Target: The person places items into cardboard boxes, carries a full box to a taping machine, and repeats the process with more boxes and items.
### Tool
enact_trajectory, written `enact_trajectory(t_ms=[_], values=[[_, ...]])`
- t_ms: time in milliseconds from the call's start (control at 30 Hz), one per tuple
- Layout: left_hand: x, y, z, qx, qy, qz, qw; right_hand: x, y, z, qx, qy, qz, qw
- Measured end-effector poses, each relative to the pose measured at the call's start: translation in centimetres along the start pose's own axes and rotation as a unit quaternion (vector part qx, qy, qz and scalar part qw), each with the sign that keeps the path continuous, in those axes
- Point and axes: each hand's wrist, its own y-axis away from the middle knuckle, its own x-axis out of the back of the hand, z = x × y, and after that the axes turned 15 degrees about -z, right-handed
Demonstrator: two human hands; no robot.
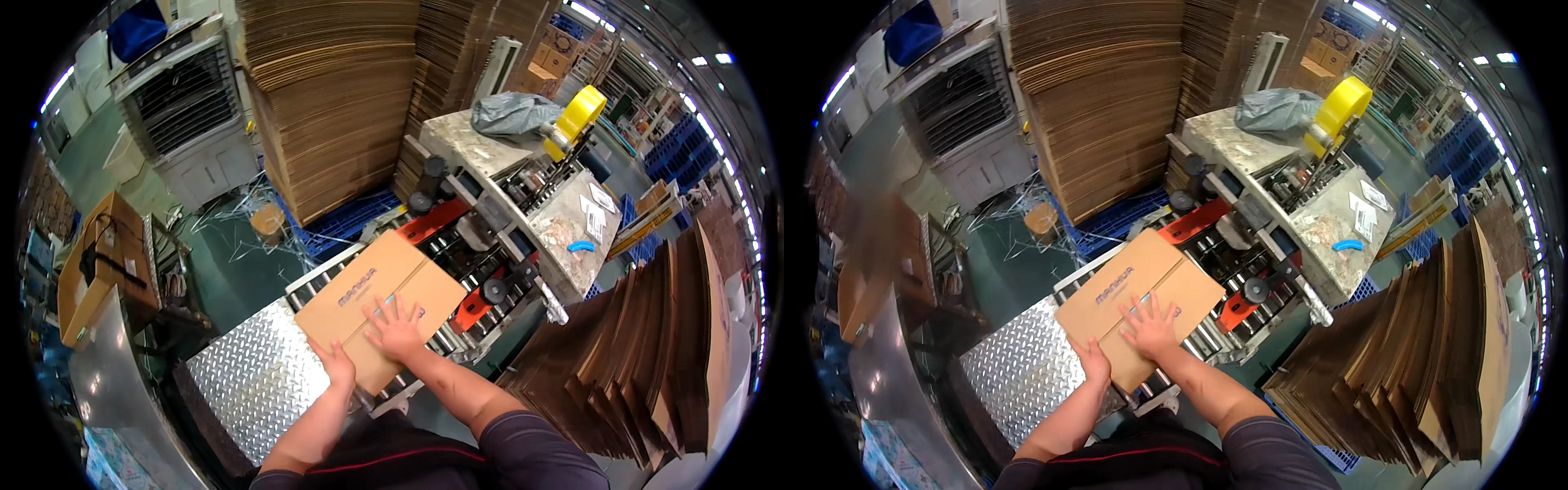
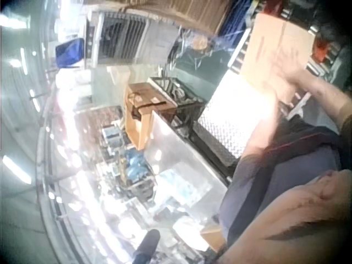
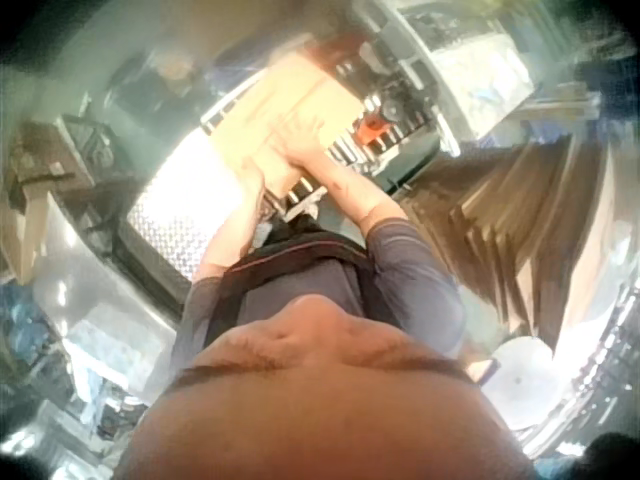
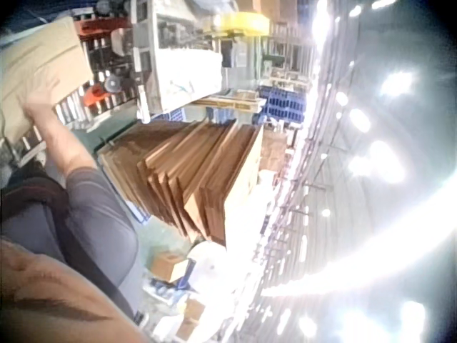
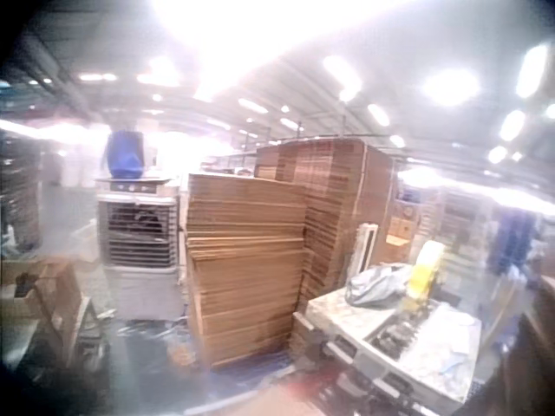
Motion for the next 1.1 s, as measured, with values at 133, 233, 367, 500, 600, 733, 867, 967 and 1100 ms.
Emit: enact_trajectory(t_ms=[133, 233, 367, 500, 600, 733, 867, 967, 1100], values=[[-10.3, -3.5, 6.8, -0.003, -0.003, -0.066, 0.998, 1.8, -2.3, 9.4, -0.070, -0.030, -0.005, 0.997], [-13.2, -5.0, 4.6, -0.039, -0.011, -0.082, 0.996, 2.0, -3.0, 13.1, -0.067, -0.050, 0.019, 0.996], [-15.2, -8.0, 2.0, 0.035, 0.055, -0.198, 0.978, 0.8, -0.9, 17.1, -0.039, -0.038, 0.126, 0.991], [-9.3, -4.0, -1.2, 0.062, -0.066, -0.388, 0.917, 5.6, 14.0, 16.7, 0.065, -0.168, 0.266, 0.947], [-1.0, 3.0, -6.4, 0.220, -0.035, -0.447, 0.867, 14.3, 29.1, 16.4, -0.018, -0.039, 0.302, 0.952], [11.5, 7.3, -9.3, 0.321, -0.078, -0.441, 0.834, 27.9, 45.8, 19.9, -0.211, 0.269, 0.495, 0.799], [16.5, 6.7, -10.1, 0.196, -0.096, -0.432, 0.875, 28.7, 57.4, 22.3, -0.491, 0.127, 0.385, 0.771], [20.9, 6.8, -8.6, 0.164, -0.056, -0.375, 0.910, 26.7, 58.1, 21.6, -0.486, 0.172, 0.337, 0.788], [25.1, 10.4, -2.3, 0.237, 0.018, -0.330, 0.913, 29.8, 56.7, 14.3, -0.374, 0.319, 0.451, 0.745]])
